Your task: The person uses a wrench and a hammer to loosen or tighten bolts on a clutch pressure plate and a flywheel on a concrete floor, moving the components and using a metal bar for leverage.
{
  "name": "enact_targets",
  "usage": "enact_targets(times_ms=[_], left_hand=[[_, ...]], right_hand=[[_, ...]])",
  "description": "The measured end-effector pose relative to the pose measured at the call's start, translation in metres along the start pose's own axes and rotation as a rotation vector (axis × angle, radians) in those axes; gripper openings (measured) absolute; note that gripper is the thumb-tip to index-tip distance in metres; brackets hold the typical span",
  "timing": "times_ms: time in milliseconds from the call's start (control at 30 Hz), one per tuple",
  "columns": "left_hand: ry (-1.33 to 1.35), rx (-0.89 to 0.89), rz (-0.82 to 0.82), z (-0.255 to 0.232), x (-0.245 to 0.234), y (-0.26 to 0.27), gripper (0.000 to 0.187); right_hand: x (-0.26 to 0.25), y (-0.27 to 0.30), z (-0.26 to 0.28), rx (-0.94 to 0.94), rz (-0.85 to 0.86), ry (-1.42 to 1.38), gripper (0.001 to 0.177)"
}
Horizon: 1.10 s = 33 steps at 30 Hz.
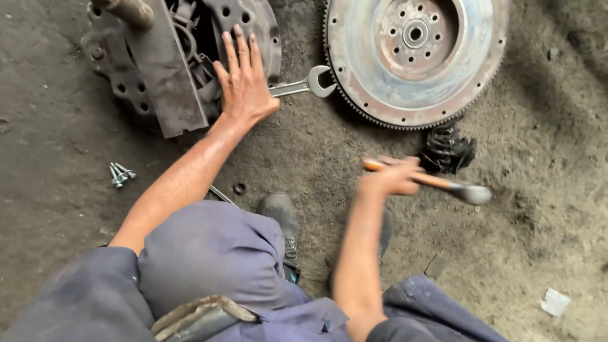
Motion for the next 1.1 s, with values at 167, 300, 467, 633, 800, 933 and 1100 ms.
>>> enact_targets(times_ms=[167,300,467,633,800,933,1100], left_hand=[[0.004,0.006,-0.046,0.000,-0.004,-0.005,0.116],[-0.017,0.003,-0.030,0.002,0.000,-0.003,0.115],[0.000,-0.021,-0.039,0.001,0.005,-0.007,0.117],[-0.039,-0.038,-0.020,0.006,0.002,-0.010,0.113],[0.083,-0.053,-0.067,-0.002,-0.005,-0.008,0.113],[0.107,-0.075,-0.074,-0.004,-0.003,-0.009,0.118],[0.025,-0.092,-0.013,-0.001,-0.003,-0.017,0.117]], right_hand=[[0.046,0.139,-0.064,0.262,0.700,0.283,0.018],[0.032,0.049,-0.022,-0.078,0.443,0.116,0.015],[0.013,-0.001,0.022,-0.050,-0.045,-0.149,0.030],[0.059,0.142,-0.051,0.335,0.742,0.307,0.014],[0.021,0.032,-0.015,0.008,0.477,0.155,0.012],[0.011,-0.031,0.007,-0.079,-0.003,-0.021,0.014],[0.045,0.085,-0.054,-0.241,0.432,0.198,0.011]])
Point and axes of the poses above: each hand's wrist, its own y-axis away from the middle knuckle, its own x-axis out of the palm, z = x × y, the point moved 2 cm from there along -y, towards the middle knuckle, and after that the axes turned 10 degrees about -x, right-handed, at the moved point
